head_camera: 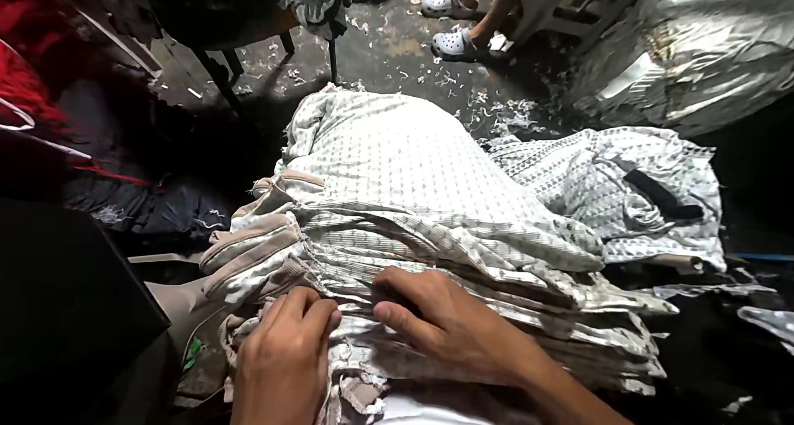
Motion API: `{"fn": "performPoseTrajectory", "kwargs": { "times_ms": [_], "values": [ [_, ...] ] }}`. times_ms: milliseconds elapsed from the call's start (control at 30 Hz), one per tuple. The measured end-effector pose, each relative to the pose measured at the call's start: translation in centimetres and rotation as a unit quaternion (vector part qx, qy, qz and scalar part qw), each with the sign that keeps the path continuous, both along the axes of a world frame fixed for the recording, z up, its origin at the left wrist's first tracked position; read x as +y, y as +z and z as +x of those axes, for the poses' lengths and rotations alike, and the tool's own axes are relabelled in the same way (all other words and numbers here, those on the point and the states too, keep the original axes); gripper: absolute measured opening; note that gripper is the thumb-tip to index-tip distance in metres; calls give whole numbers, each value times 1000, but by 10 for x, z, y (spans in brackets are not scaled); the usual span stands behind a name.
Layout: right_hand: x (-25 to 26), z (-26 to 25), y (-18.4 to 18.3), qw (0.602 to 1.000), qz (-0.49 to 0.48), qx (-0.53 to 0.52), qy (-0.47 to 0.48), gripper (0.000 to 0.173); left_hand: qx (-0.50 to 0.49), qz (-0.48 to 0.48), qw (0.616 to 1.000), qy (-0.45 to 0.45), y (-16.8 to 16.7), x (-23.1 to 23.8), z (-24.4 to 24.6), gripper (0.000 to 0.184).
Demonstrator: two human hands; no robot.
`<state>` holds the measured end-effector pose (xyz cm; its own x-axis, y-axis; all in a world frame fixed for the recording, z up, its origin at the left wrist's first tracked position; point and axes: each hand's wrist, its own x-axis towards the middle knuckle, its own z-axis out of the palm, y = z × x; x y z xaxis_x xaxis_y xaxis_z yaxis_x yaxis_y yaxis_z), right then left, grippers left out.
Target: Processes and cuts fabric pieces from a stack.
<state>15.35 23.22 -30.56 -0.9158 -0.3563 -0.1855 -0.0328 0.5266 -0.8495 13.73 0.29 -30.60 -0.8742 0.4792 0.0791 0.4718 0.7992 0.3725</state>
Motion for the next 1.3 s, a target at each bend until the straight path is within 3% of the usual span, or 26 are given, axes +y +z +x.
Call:
{"fn": "performPoseTrajectory", "kwargs": {
  "times_ms": [267, 400, 533, 767, 1067, 1300],
  "values": [
    [-5, 1, 1, 999, 24, 47, 8, 46, -92, 98, 990, 33, 14, -19, -5, 34],
    [-6, 1, 1, 998, 32, 53, 11, 45, -68, 20, 997, 17, 9, 1, 4, 37],
    [-7, 2, -1, 998, 39, 58, 5, 45, 2, -30, 999, 13, 4, 8, 9, 21],
    [-8, 4, 4, 993, 54, 102, 28, 43, -107, 107, 988, 23, 24, -19, 4, 20],
    [-33, 2, -3, 938, 238, 249, 43, 39, -98, 97, 990, 35, 27, -13, 4, 23],
    [-32, -3, -13, 954, 176, 240, 32, 35, -111, 120, 986, 24, 27, -19, -2, 26]
  ]
}}
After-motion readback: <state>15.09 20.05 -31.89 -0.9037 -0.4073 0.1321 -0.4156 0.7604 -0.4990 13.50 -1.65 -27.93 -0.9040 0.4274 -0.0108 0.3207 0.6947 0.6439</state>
